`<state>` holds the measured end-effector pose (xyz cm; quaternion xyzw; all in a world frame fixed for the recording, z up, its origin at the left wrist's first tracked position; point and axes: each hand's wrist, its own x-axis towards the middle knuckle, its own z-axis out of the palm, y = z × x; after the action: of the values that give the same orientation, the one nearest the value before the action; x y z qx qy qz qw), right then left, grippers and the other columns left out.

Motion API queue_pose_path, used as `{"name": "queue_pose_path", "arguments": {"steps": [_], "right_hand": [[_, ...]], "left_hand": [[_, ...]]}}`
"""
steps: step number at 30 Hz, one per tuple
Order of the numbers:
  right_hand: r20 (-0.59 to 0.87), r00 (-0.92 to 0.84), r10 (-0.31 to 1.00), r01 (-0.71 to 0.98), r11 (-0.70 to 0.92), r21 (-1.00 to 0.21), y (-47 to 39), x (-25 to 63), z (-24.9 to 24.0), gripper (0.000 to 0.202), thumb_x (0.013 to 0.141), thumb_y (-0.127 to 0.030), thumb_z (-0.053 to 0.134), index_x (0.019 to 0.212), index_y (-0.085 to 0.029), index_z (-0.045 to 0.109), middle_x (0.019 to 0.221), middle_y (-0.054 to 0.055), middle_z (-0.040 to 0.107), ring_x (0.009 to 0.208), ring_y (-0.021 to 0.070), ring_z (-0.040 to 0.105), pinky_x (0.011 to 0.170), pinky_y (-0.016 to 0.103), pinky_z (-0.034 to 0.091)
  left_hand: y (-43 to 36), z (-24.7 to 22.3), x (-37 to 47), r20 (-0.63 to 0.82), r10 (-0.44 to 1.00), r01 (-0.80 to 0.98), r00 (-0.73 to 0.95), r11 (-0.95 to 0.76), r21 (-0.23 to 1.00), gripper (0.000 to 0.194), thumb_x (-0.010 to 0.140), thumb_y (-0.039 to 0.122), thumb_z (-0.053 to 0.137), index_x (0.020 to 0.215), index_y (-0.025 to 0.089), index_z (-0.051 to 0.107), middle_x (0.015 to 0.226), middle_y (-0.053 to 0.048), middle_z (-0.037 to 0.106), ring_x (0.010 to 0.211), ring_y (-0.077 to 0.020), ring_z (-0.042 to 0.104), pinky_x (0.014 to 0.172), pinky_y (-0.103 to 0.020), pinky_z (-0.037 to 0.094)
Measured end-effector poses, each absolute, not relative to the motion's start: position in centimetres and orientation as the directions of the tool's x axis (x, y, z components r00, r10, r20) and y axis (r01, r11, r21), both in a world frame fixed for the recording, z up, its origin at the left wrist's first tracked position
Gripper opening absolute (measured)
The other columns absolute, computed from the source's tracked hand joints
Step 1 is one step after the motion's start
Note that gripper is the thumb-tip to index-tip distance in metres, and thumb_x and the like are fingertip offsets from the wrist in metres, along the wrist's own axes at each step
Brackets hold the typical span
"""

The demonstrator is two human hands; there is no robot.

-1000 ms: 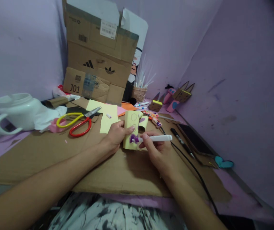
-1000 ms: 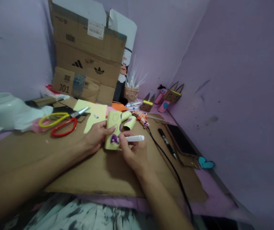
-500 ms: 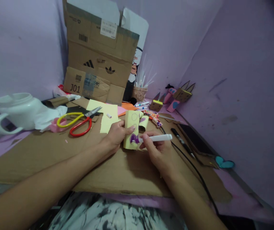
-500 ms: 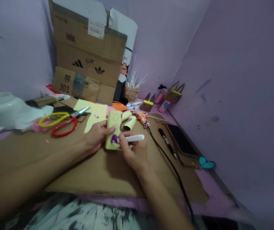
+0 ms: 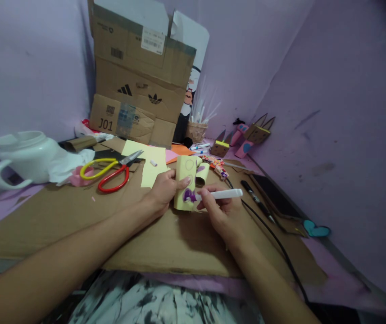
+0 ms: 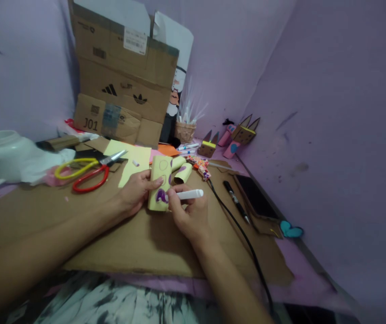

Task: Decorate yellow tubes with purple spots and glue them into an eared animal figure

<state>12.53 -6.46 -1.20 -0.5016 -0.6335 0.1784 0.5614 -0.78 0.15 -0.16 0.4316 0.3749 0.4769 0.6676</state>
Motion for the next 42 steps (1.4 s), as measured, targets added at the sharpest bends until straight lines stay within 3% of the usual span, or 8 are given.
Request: {"name": "queue_pose_path", "arguments": {"steps": [42], "right_hand": [[0.542, 0.15, 0.827, 0.423, 0.442, -0.791, -6.38, 12.67, -1.18, 0.022, 0.084, -0.034, 0.055, 0.072, -0.017, 0.063, 0.051, 0.001, 0.063, 0.044, 0.0134, 0.061, 0.044, 0.021, 0.046]], "left_hand": [[0.1, -0.22, -0.71, -0.067, 0.959, -0.302, 0.276, 0.152, 0.941, 0.021, 0.065, 0.009, 0.07, 0.085, 0.009, 0.064, 0.074, -0.007, 0.069, 0.057, -0.0156, 0.061, 0.059, -0.035, 0.056]]}}
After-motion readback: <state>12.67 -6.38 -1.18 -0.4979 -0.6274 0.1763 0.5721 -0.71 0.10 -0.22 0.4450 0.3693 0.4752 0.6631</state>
